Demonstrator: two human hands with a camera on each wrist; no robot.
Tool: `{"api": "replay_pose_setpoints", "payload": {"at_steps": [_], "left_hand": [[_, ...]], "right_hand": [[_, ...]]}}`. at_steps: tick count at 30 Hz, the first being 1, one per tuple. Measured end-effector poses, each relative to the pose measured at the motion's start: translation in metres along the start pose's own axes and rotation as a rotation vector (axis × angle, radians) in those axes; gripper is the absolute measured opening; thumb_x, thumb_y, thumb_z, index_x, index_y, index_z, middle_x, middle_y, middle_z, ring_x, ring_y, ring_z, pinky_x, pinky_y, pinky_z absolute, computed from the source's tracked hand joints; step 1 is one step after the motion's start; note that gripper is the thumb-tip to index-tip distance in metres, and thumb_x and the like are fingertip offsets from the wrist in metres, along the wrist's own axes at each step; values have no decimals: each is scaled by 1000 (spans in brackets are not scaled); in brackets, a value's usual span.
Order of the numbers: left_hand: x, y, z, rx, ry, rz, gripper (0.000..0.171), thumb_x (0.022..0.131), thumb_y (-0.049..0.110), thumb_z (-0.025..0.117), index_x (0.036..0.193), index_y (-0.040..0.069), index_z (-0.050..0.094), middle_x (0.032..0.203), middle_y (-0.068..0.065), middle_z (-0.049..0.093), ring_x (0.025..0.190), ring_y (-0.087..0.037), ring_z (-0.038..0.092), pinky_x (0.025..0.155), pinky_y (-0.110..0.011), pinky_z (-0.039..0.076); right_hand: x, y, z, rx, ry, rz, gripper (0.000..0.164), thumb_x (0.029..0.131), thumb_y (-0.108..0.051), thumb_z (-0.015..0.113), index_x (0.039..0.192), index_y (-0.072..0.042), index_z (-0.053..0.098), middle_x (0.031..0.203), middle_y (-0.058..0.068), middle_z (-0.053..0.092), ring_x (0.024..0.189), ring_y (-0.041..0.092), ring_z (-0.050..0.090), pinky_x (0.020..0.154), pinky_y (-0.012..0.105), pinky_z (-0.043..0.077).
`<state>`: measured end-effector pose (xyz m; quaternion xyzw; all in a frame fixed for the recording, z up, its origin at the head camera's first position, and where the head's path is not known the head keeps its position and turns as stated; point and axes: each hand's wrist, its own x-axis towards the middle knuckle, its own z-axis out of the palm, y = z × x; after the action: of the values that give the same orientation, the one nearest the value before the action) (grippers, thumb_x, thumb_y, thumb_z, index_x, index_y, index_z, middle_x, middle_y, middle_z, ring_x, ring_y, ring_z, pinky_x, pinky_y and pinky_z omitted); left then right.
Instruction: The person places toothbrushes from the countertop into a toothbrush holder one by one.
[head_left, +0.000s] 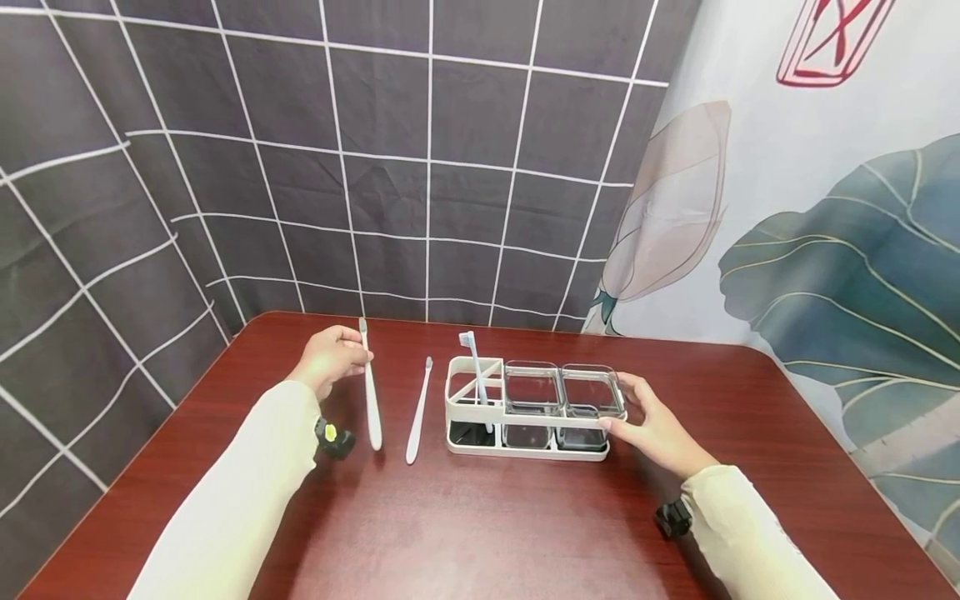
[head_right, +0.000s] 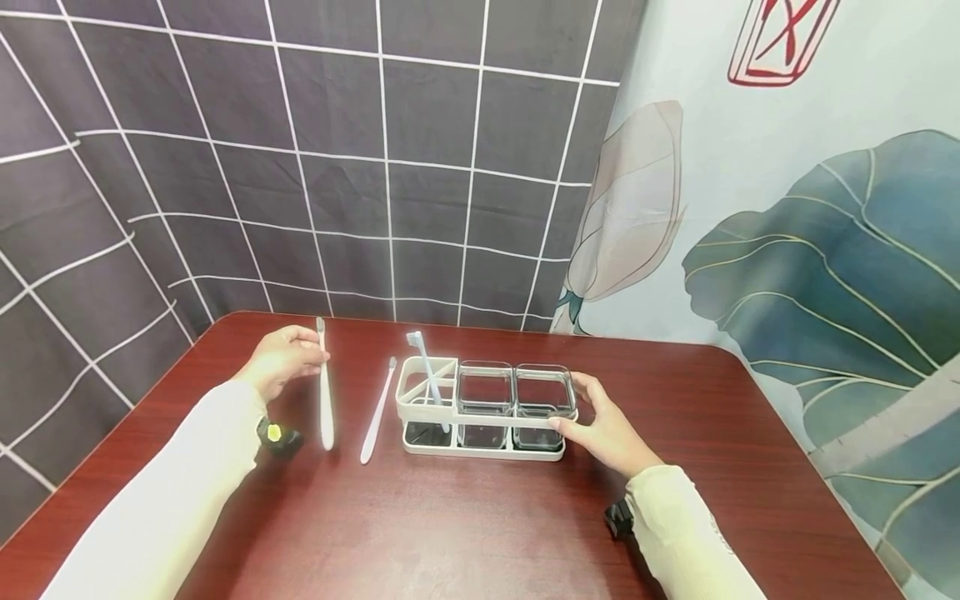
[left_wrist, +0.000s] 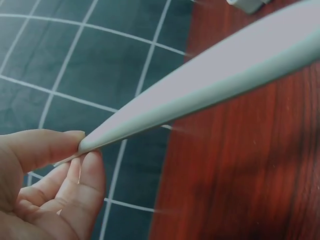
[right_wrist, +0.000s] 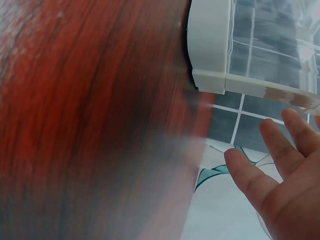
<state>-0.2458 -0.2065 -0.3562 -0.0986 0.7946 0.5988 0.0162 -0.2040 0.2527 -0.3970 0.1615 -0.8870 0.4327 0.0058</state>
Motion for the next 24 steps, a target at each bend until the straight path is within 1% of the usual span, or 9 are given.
{"api": "replay_pose_setpoints", "payload": {"at_steps": [4, 7, 12, 16, 20, 24], "left_hand": [[-8, 7, 2, -57, 6, 44, 35, 86, -5, 58, 118, -11, 46, 79, 0, 64, 71, -4, 63, 66, -20, 56], [-14, 12, 6, -90, 10, 83, 38, 86, -5, 59, 121, -13, 46, 78, 3, 64, 70, -2, 62, 67, -19, 55], [-19, 17, 10, -101, 4, 139, 43, 86, -3, 61, 126, -12, 47, 85, 0, 64, 72, -3, 64, 72, -22, 57], [-26, 25, 12, -115, -4, 185, 43, 85, -3, 63, 125, -10, 48, 89, -2, 62, 75, -5, 64, 77, -26, 57], [-35, 36, 17, -171, -10, 227, 42, 84, -5, 63, 122, -10, 48, 86, 1, 61, 74, -4, 63, 74, -23, 56], [-42, 45, 23, -231, -18, 262, 40, 83, -7, 63, 120, -9, 48, 83, 4, 61, 73, -3, 63, 71, -21, 56]], "right_hand": [[0, 0, 0, 6, -4, 4, 71, 87, -20, 71, 142, -3, 30, 143, 26, 41, 129, 43, 43, 100, 58, 41], [0, -1, -1, 6, -6, 8, 72, 87, -20, 71, 143, -3, 29, 143, 26, 40, 130, 44, 42, 101, 59, 40], [0, -3, 0, 0, -8, 14, 72, 87, -20, 71, 143, -3, 29, 144, 26, 40, 131, 44, 41, 101, 59, 39], [0, -3, 1, 2, -10, 19, 72, 88, -20, 71, 143, -4, 29, 144, 26, 39, 132, 44, 39, 102, 59, 38], [-1, -3, 1, 9, -7, 10, 71, 87, -20, 71, 143, -4, 29, 144, 25, 41, 132, 43, 40, 102, 59, 38], [-1, -3, 1, -7, 1, -4, 70, 87, -19, 71, 142, -3, 31, 142, 25, 43, 130, 41, 43, 101, 55, 40]]}}
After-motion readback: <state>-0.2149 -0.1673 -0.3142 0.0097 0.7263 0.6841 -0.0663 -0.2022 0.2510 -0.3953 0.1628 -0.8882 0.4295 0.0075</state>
